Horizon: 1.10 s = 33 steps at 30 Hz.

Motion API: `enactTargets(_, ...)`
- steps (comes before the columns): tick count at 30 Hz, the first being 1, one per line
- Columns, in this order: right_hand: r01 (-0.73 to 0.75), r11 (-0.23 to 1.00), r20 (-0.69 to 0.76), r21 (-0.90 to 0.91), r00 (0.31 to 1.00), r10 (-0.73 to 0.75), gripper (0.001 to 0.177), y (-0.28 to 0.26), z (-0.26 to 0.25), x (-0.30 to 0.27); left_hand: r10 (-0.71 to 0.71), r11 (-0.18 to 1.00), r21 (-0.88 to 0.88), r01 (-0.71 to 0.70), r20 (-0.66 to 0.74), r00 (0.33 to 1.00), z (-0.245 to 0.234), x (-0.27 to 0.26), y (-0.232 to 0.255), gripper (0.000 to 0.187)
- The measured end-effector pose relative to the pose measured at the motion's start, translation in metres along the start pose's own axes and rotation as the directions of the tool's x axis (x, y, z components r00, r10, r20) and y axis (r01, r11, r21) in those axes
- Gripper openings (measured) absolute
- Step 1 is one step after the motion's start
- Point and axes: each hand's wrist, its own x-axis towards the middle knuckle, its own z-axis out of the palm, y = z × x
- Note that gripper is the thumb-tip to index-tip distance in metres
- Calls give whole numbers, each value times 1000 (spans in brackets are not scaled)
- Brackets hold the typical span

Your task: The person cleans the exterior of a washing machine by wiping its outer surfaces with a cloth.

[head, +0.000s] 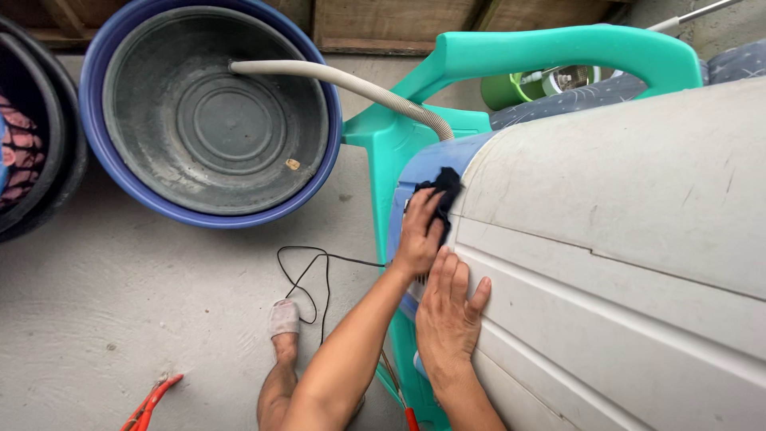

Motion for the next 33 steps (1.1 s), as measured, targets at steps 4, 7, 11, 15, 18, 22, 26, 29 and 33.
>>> enactTargets(4,62,998,6,-17,998,-62,73,10,-6,6,-123,965,213,154,-149,981,-8,15,-61,42)
enactTargets(7,68,997,7,21,998,-68,73,9,-7,11,-258,926,249,283,-131,957,-26,24,-89,41)
enactTargets(11,75,992,-49,102,996,-70,68,9,-6,6,-384,908,148,392,-81,920,-27,31,-73,39)
enactTargets(15,70,996,-76,55,995,-66,65,19,2,-8,-148,972,180,153,-41,988,-7,17,-14,37)
enactTargets(18,96,994,-101,53,991,-90,63,23,7,-29,-164,983,86,163,-4,987,-1,-12,9,39)
enactTargets(22,134,991,-121,-18,983,-135,67,15,15,-43,-183,978,111,178,34,982,2,-43,-42,55)
enactTargets(26,143,984,-197,-104,967,-161,67,7,29,-75,-631,776,30,630,28,775,-2,-78,-113,68)
enactTargets(29,164,978,-197,-132,962,-188,65,3,41,-88,-872,464,-166,870,85,482,0,-93,-117,71)
enactTargets(33,147,982,-233,-117,957,-171,66,0,51,-90,-513,858,-3,514,33,858,13,-113,-45,66)
